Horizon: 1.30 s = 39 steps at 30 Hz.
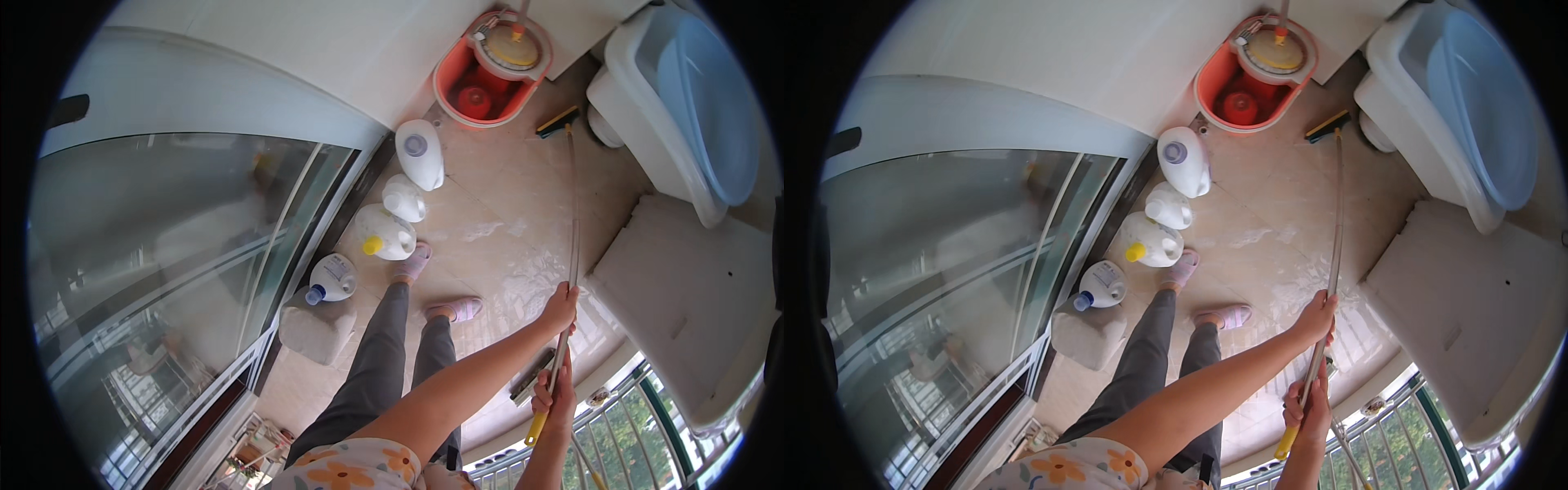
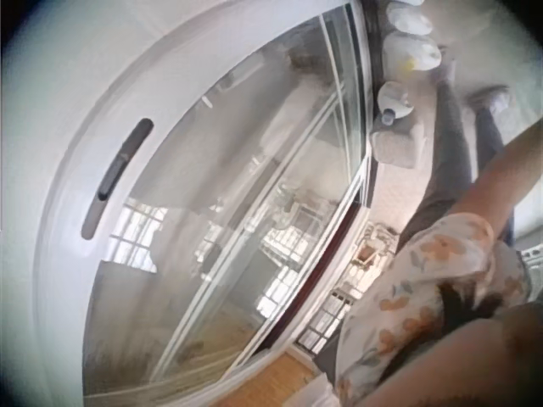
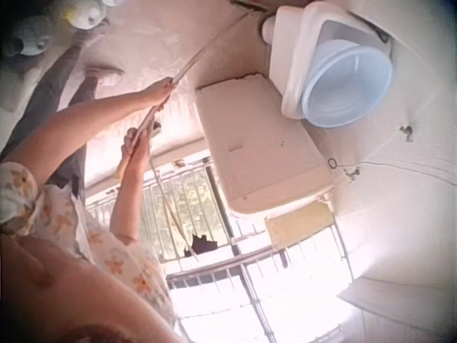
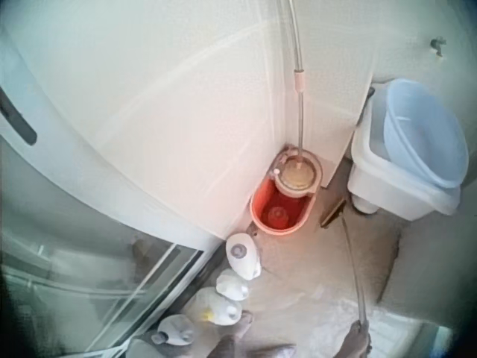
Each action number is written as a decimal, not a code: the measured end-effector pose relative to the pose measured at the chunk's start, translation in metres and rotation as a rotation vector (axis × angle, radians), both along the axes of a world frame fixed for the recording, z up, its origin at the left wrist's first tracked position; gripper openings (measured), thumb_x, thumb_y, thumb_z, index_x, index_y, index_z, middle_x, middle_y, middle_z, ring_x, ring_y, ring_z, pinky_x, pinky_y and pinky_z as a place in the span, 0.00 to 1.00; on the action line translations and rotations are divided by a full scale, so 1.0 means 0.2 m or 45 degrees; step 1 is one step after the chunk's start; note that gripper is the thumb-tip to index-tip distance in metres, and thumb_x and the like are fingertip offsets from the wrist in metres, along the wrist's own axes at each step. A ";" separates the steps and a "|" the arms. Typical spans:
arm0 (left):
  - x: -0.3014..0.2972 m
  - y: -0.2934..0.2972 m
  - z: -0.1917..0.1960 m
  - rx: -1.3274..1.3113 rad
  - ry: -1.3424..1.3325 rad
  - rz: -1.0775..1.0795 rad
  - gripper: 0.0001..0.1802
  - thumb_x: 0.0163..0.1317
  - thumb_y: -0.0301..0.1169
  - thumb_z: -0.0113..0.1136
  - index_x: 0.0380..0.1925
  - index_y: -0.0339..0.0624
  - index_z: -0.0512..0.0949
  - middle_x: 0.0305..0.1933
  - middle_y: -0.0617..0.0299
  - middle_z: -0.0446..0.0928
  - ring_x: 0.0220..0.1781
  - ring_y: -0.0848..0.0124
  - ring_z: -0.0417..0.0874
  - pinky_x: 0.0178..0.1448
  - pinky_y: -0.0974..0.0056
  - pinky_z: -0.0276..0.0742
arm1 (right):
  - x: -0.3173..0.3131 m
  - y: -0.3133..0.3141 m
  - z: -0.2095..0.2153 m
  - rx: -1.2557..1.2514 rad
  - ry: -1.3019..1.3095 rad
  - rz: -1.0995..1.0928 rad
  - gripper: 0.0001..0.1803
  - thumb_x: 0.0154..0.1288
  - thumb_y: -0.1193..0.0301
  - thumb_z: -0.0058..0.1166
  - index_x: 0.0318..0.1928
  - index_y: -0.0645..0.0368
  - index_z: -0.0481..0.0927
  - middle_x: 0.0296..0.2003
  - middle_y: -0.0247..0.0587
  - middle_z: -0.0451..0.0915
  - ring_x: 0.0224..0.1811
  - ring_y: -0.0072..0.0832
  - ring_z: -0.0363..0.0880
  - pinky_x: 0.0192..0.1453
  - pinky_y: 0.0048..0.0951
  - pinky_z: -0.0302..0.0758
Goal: The person sweeps a tiled balcony floor using a broom, gathering debris into a pile near a washing machine and cleaning supplies. The person then switches to a squeegee to push the debris toward the edge of the balcony.
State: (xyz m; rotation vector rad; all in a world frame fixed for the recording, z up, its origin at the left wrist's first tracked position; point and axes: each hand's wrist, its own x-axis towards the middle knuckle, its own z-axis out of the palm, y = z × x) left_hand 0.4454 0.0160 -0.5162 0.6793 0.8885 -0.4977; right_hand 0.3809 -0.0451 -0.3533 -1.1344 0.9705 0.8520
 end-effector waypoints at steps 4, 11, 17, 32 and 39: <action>0.06 0.15 -0.15 0.371 -0.121 -0.235 0.19 0.74 0.46 0.38 0.45 0.40 0.64 0.25 0.45 0.76 0.24 0.49 0.81 0.29 0.47 0.76 | 0.05 0.22 -0.06 0.101 0.020 -0.131 0.26 0.78 0.64 0.34 0.73 0.41 0.55 0.22 0.30 0.64 0.11 0.13 0.52 0.11 0.15 0.51; 0.28 0.44 0.00 0.772 -0.171 -0.557 0.22 0.71 0.42 0.44 0.55 0.37 0.63 0.34 0.41 0.81 0.38 0.45 0.83 0.45 0.45 0.77 | 0.26 0.60 -0.10 -0.537 -0.129 0.300 0.26 0.76 0.68 0.40 0.72 0.45 0.59 0.20 0.27 0.63 0.12 0.12 0.56 0.12 0.17 0.54; 0.55 0.71 -0.02 0.752 -0.197 -0.796 0.31 0.66 0.37 0.48 0.66 0.37 0.55 0.42 0.41 0.81 0.46 0.44 0.83 0.51 0.47 0.77 | 0.51 0.92 -0.23 -0.431 -0.190 0.115 0.20 0.75 0.68 0.43 0.65 0.49 0.67 0.20 0.25 0.62 0.14 0.11 0.57 0.14 0.15 0.55; 0.92 1.02 -0.42 0.701 -0.333 -0.870 0.26 0.66 0.35 0.46 0.60 0.30 0.62 0.51 0.37 0.78 0.53 0.45 0.81 0.58 0.49 0.75 | 0.79 1.15 -0.66 -0.747 -0.446 0.661 0.29 0.74 0.72 0.41 0.73 0.46 0.59 0.19 0.28 0.67 0.13 0.16 0.61 0.16 0.22 0.63; 0.96 1.08 -0.48 0.903 -0.331 -0.877 0.22 0.67 0.37 0.43 0.51 0.32 0.75 0.52 0.41 0.79 0.52 0.46 0.81 0.57 0.49 0.75 | 0.76 1.23 -0.73 -0.188 -0.456 0.007 0.29 0.74 0.72 0.35 0.74 0.46 0.54 0.23 0.30 0.69 0.19 0.17 0.65 0.18 0.20 0.66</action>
